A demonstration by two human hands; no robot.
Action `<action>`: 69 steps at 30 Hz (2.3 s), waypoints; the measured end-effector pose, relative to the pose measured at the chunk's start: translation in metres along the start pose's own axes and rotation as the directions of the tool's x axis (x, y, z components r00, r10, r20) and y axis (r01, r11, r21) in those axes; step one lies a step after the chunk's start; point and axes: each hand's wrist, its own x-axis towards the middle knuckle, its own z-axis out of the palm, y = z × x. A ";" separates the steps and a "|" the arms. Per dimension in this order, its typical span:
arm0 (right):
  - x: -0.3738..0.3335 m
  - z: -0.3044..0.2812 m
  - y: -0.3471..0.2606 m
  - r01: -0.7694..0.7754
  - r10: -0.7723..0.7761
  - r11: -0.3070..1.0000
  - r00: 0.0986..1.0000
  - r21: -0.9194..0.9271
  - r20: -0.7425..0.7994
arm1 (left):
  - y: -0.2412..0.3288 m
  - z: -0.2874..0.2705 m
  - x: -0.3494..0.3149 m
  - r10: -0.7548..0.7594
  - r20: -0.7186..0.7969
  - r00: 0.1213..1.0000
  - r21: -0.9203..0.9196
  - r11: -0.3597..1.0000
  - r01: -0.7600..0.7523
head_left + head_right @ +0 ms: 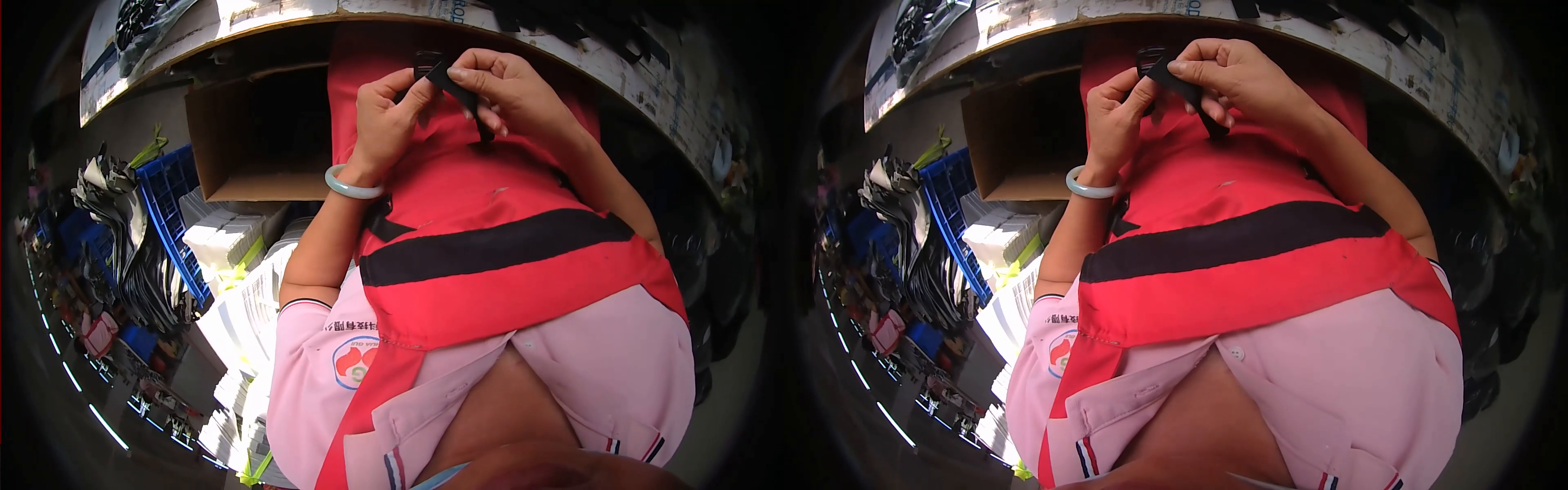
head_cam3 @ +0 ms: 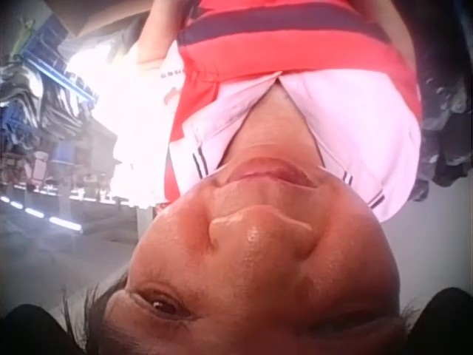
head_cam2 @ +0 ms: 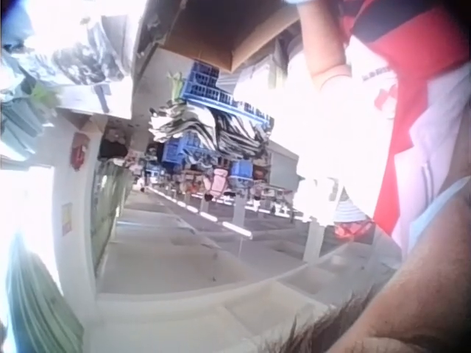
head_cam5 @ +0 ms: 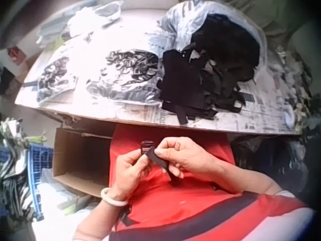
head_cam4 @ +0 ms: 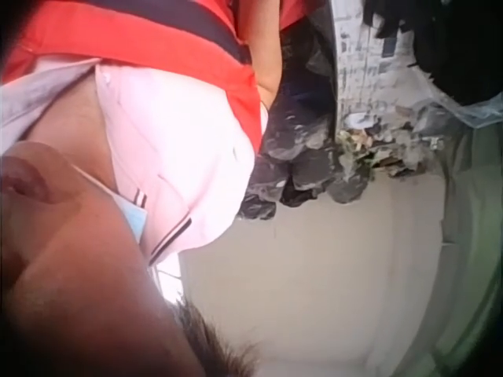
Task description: Threading and assembling plastic buckles onto black nylon straps.
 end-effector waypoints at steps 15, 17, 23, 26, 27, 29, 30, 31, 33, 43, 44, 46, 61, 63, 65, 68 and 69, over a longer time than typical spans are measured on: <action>0.006 0.001 0.008 0.081 -0.070 0.929 0.997 0.361 -0.042 | -0.014 -0.001 0.021 0.577 0.137 0.805 0.564 0.623 -0.542; 0.009 -0.003 0.015 0.082 -0.079 0.925 0.997 0.370 -0.023 | -0.015 -0.001 0.021 0.558 0.145 0.817 0.559 0.635 -0.533; 0.016 -0.002 0.017 0.147 -0.107 0.948 0.983 0.283 -0.151 | -0.018 -0.011 0.023 0.550 0.257 0.795 0.636 0.523 -0.567; 0.008 -0.004 0.013 0.146 -0.135 0.986 0.982 0.083 -0.129 | 0.008 -0.007 0.016 0.043 -0.010 0.999 0.190 0.981 -0.041; 0.010 -0.004 0.014 0.146 -0.135 0.986 0.983 0.081 -0.125 | 0.010 -0.015 0.020 -0.041 0.021 0.999 0.053 0.998 0.040; 0.015 -0.005 0.022 0.188 -0.174 0.980 0.968 0.064 -0.180 | 0.013 -0.016 0.019 -0.239 0.083 0.968 -0.200 0.947 0.251; 0.017 -0.005 0.027 0.188 -0.174 0.980 0.969 0.063 -0.178 | 0.013 -0.010 0.018 -0.263 0.034 0.964 -0.170 0.949 0.265; 0.019 -0.004 0.032 0.335 -0.345 0.939 0.913 -0.082 -0.219 | 0.012 -0.004 0.017 -0.287 -0.016 0.958 -0.140 0.949 0.282; 0.019 -0.003 0.032 0.579 -0.627 0.778 0.743 -0.244 -0.234 | 0.009 -0.004 0.020 -0.289 0.020 0.957 -0.178 0.941 0.288; -0.004 -0.005 0.007 0.172 -0.245 0.934 0.947 -0.313 -0.210 | 0.006 0.006 0.014 0.083 -0.178 0.981 0.025 0.996 -0.080; -0.003 -0.004 0.008 0.170 -0.241 0.935 0.948 -0.310 -0.210 | 0.006 0.007 0.011 0.106 -0.173 0.979 0.058 0.994 -0.098; 0.000 -0.003 0.007 0.115 -0.164 0.966 0.965 -0.230 -0.207 | 0.005 0.007 0.011 0.133 -0.156 0.979 0.089 0.989 -0.121; 0.002 -0.015 0.008 0.152 -0.164 0.964 0.986 -0.216 -0.039 | 0.005 -0.007 0.000 0.254 0.099 0.962 0.067 0.963 -0.261; 0.003 -0.013 0.006 0.198 -0.231 0.947 0.967 -0.251 -0.108 | 0.007 -0.007 -0.001 0.250 0.099 0.963 0.059 0.965 -0.256; 0.003 -0.013 0.006 0.240 -0.297 0.927 0.939 -0.289 -0.174 | 0.008 -0.006 -0.003 0.247 0.119 0.962 0.068 0.964 -0.256; 0.004 -0.013 0.009 0.255 -0.309 0.913 0.942 -0.317 -0.134 | 0.008 -0.005 -0.003 0.256 0.122 0.959 0.064 0.962 -0.265; 0.004 -0.013 0.010 0.254 -0.308 0.913 0.942 -0.318 -0.133 | 0.007 -0.004 -0.004 0.256 0.120 0.959 0.063 0.962 -0.265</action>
